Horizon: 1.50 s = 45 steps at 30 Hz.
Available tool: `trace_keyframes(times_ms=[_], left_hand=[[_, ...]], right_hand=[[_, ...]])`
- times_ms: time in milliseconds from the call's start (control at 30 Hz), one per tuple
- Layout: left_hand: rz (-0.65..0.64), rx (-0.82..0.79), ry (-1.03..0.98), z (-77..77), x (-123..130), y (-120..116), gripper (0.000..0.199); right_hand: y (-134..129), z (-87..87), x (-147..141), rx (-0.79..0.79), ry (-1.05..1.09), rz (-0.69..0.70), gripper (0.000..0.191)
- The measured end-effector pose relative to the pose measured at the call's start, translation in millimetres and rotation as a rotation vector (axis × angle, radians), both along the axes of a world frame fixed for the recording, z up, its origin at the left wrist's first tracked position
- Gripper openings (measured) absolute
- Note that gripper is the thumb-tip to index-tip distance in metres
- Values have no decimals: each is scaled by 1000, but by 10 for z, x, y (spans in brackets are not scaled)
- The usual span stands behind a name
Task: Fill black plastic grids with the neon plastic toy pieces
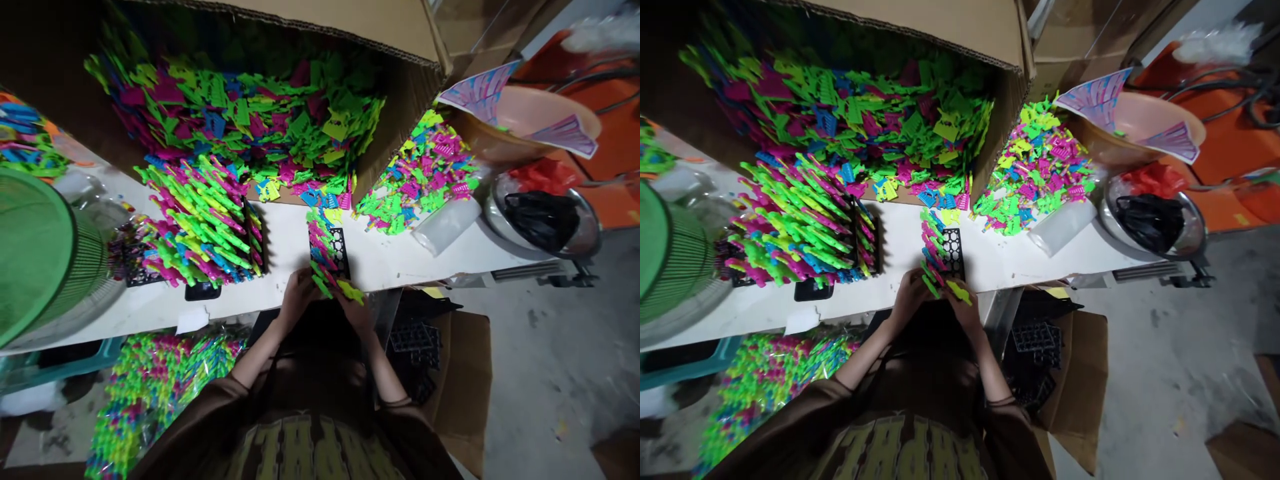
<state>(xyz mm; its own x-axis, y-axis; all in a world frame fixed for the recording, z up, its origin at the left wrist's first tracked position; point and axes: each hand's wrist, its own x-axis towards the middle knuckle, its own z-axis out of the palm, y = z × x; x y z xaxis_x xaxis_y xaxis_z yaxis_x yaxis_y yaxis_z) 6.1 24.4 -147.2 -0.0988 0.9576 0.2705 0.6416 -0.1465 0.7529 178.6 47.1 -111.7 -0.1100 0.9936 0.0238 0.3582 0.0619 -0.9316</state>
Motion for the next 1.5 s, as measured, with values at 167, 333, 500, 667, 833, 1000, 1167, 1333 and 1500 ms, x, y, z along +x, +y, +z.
trace_keyframes(times_ms=[167, 333, 500, 667, 833, 1000, 1167, 1333, 1500], left_hand=[[-60, -22, 37, 67, -88, -18, 10], [-84, -25, 66, 130, -126, -48, 7], [-85, 16, 89, 165, -147, -82, 10], [-72, 55, 118, 162, -150, -93, 10], [-67, 96, 124, 161, -140, -85, 12], [-65, 115, 116, 167, -129, -72, 12], [-59, 81, 114, 171, -132, -59, 13], [-63, 28, 102, 187, -132, -51, 14], [-76, -10, 79, 191, -142, -38, 13]], right_hand=[[-127, -122, -119, 129, 28, 80, 17], [-176, -179, -150, 219, 21, 146, 23], [-163, -170, -171, 180, -97, 191, 29], [-117, -145, -242, 125, -251, 180, 23], [-84, -125, -294, 111, -313, 146, 16], [-27, -132, -271, 97, -305, 157, 14], [28, -162, -240, 120, -209, 202, 13], [49, -161, -234, 109, -127, 200, 11], [71, -172, -233, 83, -119, 194, 10]])
